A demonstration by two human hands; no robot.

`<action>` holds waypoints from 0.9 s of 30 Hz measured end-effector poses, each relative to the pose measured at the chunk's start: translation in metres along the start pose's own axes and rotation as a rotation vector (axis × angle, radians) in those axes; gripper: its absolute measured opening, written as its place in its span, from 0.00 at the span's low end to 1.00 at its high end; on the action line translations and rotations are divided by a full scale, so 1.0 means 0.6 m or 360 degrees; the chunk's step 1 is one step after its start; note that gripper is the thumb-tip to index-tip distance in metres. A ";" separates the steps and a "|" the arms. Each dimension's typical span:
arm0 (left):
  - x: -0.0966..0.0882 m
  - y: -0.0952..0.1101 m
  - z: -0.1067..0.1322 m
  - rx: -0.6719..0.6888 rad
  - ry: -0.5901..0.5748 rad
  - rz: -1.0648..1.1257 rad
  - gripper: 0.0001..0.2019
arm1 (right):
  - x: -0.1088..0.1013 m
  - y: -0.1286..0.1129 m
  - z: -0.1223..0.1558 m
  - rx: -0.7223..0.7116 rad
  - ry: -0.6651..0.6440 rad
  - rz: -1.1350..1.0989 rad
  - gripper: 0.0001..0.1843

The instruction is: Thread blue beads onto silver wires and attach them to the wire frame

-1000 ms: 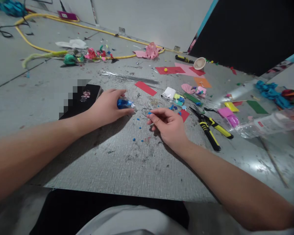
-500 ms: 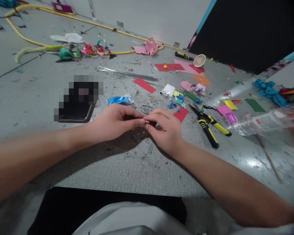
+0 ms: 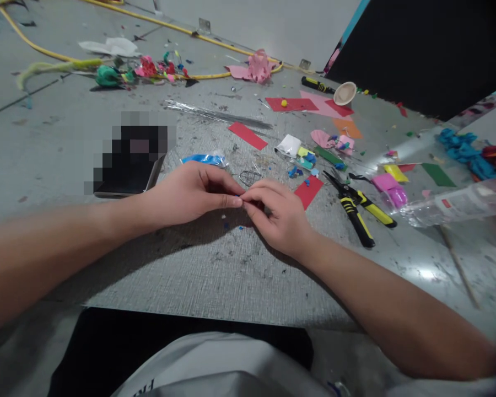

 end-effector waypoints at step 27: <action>-0.027 0.015 0.005 0.0551 0.0198 -0.0858 0.10 | -0.004 -0.005 0.000 0.0026 0.0079 0.0043 0.07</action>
Point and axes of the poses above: each hand's wrist, its own z-axis away from the middle knuckle, its own x-axis out of the palm, y = z × x, the point moved 2 cm from there along -z, towards the middle knuckle
